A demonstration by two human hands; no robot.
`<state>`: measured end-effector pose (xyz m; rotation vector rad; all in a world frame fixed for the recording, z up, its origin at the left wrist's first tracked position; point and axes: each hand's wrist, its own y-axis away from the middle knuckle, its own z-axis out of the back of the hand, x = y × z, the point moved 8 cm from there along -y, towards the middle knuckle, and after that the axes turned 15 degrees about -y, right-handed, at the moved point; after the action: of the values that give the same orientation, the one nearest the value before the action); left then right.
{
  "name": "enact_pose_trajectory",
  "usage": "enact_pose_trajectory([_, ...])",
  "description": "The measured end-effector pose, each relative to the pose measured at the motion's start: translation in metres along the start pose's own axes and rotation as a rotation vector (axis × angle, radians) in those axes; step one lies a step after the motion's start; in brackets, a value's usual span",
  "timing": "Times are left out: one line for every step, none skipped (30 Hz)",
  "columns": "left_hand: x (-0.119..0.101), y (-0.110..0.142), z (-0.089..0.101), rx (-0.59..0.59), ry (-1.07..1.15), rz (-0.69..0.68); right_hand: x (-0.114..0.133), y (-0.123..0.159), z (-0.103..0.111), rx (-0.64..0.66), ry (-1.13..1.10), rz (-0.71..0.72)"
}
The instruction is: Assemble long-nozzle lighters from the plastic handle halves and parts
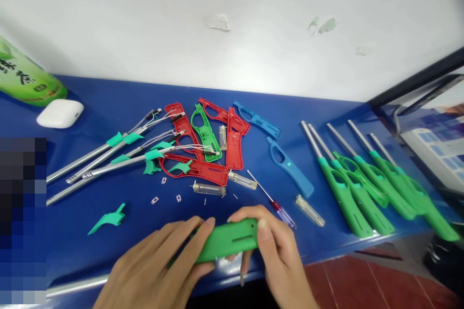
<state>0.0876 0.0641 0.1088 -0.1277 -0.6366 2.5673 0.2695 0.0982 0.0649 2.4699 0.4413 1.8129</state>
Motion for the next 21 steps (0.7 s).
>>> enact_pose_trajectory([0.002,0.001,-0.004,0.019,0.024,-0.018,-0.001,0.001,0.0,-0.004,0.001,-0.004])
enact_pose_trajectory([0.005,0.002,-0.006,0.028,0.045,-0.018,-0.002,0.001,0.001,-0.01,0.001,-0.017])
enact_pose_trajectory([0.008,0.003,-0.01,0.049,0.061,-0.015,-0.004,0.002,0.001,-0.015,0.001,-0.035])
enact_pose_trajectory([0.01,0.003,-0.012,0.064,0.07,-0.009,-0.005,0.002,0.001,-0.013,-0.001,-0.049])
enact_pose_trajectory([0.011,0.003,-0.012,0.065,0.071,-0.006,-0.007,0.001,0.001,-0.009,-0.004,-0.056])
enact_pose_trajectory([0.011,0.002,-0.012,0.064,0.068,-0.012,-0.008,0.001,0.002,-0.006,-0.003,-0.058])
enact_pose_trajectory([0.01,0.001,-0.01,0.045,0.065,-0.02,-0.008,0.001,0.003,-0.004,0.007,-0.057])
enact_pose_trajectory([0.01,0.0,-0.007,0.026,0.064,-0.03,-0.009,0.001,0.003,0.004,0.031,-0.049])
enact_pose_trajectory([0.009,-0.002,-0.005,0.01,0.062,-0.033,-0.009,0.002,0.004,0.01,0.074,-0.036])
enact_pose_trajectory([0.009,-0.003,-0.003,-0.001,0.062,-0.032,-0.008,0.002,0.005,0.012,0.131,-0.015])
enact_pose_trajectory([0.009,-0.003,-0.002,-0.005,0.065,-0.029,-0.006,0.002,0.005,0.017,0.195,0.012])
enact_pose_trajectory([0.01,-0.004,-0.001,-0.011,0.068,-0.023,-0.003,0.002,0.004,0.025,0.255,0.048])
enact_pose_trajectory([0.009,-0.004,0.0,-0.023,0.067,-0.021,0.001,0.001,0.002,0.035,0.304,0.092])
enact_pose_trajectory([0.009,-0.004,0.002,-0.04,0.057,-0.015,0.006,0.001,0.0,0.041,0.338,0.14])
enact_pose_trajectory([0.008,-0.004,0.003,-0.057,0.036,-0.008,0.01,0.001,-0.002,0.046,0.358,0.18])
enact_pose_trajectory([0.006,-0.005,0.003,-0.058,0.012,-0.011,0.014,0.001,-0.005,0.057,0.37,0.211])
enact_pose_trajectory([0.005,-0.005,0.003,-0.057,-0.014,-0.01,0.018,0.002,-0.006,0.06,0.382,0.229])
enact_pose_trajectory([0.003,-0.007,0.003,-0.049,-0.039,-0.01,0.02,0.002,-0.007,0.061,0.398,0.231])
enact_pose_trajectory([0.002,-0.008,0.002,-0.044,-0.048,-0.01,0.02,0.002,-0.008,0.064,0.415,0.218])
enact_pose_trajectory([0.001,-0.01,0.001,-0.038,-0.036,-0.009,0.019,0.003,-0.008,0.071,0.429,0.199])
enact_pose_trajectory([0.0,-0.011,0.001,-0.035,-0.004,-0.007,0.019,0.004,-0.008,0.084,0.437,0.186])
